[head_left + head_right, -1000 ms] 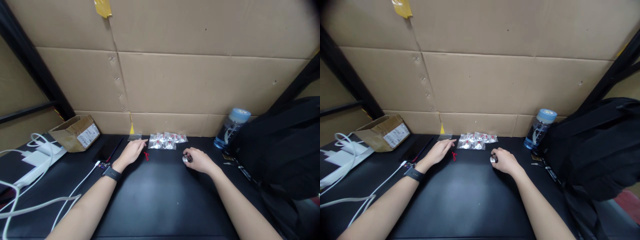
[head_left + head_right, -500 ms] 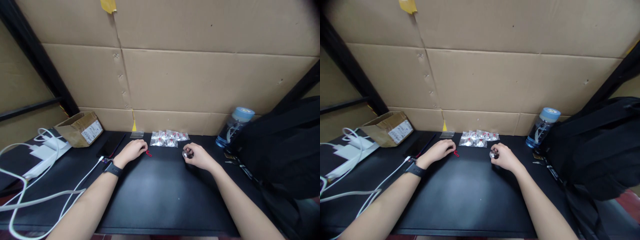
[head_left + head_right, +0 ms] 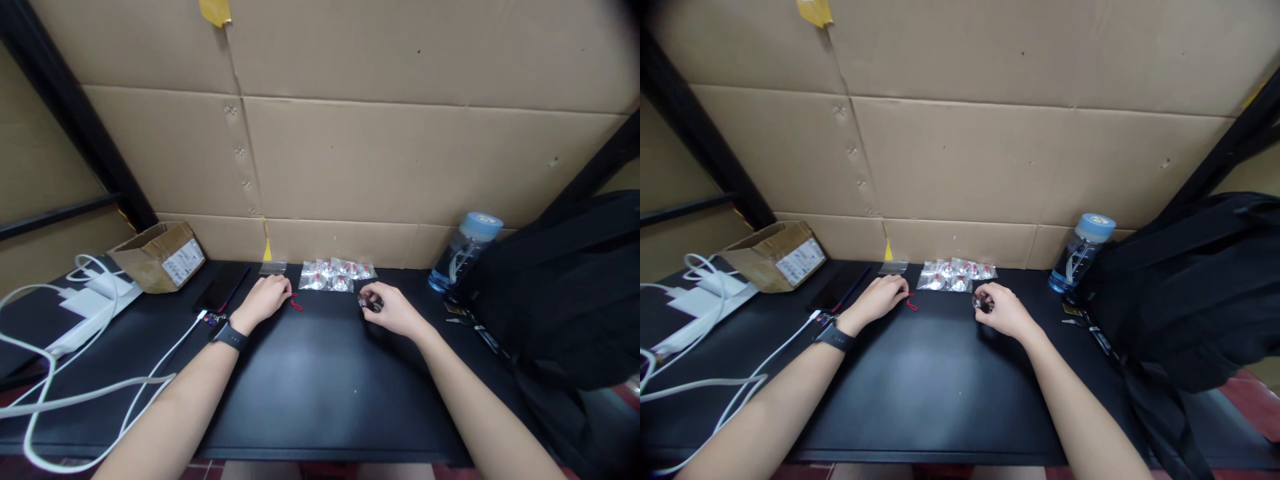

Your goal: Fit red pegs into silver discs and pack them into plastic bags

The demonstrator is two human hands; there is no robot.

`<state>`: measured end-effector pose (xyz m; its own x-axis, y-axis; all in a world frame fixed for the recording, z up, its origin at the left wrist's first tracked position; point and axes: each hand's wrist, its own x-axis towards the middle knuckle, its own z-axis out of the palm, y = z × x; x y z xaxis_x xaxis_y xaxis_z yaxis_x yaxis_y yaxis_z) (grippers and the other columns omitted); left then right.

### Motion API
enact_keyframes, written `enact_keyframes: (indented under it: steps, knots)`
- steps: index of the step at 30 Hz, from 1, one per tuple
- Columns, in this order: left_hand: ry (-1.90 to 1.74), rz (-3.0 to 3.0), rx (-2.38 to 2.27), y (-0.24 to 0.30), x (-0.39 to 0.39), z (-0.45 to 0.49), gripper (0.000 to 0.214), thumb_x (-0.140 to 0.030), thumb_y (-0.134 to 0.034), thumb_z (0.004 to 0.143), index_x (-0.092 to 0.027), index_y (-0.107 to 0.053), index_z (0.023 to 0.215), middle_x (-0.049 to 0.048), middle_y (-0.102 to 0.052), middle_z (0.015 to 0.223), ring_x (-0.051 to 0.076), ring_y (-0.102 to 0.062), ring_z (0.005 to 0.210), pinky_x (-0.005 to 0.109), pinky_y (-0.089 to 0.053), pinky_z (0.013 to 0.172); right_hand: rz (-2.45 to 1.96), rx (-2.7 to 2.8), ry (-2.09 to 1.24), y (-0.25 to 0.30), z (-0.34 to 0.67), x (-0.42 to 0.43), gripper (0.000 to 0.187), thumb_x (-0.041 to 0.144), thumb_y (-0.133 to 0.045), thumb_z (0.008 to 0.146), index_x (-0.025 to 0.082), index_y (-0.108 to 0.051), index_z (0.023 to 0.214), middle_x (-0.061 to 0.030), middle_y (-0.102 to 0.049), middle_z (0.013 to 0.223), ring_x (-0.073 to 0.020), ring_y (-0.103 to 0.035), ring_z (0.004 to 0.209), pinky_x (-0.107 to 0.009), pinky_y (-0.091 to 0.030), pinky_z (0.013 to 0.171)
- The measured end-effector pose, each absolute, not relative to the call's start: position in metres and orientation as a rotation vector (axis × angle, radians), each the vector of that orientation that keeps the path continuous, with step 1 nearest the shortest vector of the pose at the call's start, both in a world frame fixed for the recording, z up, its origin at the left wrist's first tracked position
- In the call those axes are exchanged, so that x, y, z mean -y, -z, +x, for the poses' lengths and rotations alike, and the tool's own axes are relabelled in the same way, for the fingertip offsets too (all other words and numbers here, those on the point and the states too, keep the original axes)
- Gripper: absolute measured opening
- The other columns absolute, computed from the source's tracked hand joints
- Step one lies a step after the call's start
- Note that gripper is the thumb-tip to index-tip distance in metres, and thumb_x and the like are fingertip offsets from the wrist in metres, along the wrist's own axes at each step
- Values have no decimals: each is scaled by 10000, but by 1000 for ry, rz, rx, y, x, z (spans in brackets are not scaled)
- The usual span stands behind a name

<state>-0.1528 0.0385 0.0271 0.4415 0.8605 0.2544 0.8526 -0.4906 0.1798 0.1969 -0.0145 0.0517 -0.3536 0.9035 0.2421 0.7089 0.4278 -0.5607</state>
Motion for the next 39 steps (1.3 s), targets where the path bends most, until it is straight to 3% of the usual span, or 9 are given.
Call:
enact_keyframes:
  steps: [5,12,19,25,39]
  knots:
    - [-811,2418,-1415,-40,-27,-136,150,-300,-512,992,-212,-624,946,26,-717,890,185,-664,804,281,-471,755,-1408,2177,-488,-51,196,16,272,221,-672,745,250,-675,1016,-20,-702,990,-175,-654,840,-287,-512,803]
    - [-1056,2295,-1224,-53,8,-88,218,-342,-617,943,-226,-736,1084,54,-755,1028,209,-683,933,326,-530,860,-1153,2109,-529,-49,186,21,355,195,-665,767,239,-641,1118,-37,-687,1073,-161,-669,859,-275,-538,781]
    - [-1075,2294,-1165,-55,23,-69,114,-306,-650,943,-243,-745,932,20,-764,969,207,-674,917,332,-509,878,-931,1939,-657,-45,166,30,424,176,-684,788,251,-621,1201,-54,-678,1095,-191,-708,922,-306,-575,772]
    - [-1162,2119,-1045,-54,31,-59,82,-257,-643,933,-217,-707,901,34,-717,984,196,-661,954,316,-493,905,-828,1796,-699,-40,146,43,440,186,-715,812,251,-606,1233,-80,-676,1170,-225,-701,1041,-336,-604,831]
    - [-1181,2022,-1018,-42,34,-52,68,-213,-585,934,-202,-647,909,66,-628,1065,214,-591,1058,358,-458,972,-804,1839,-639,-41,140,49,376,226,-741,835,250,-625,1192,-80,-667,1195,-216,-672,1033,-332,-590,825]
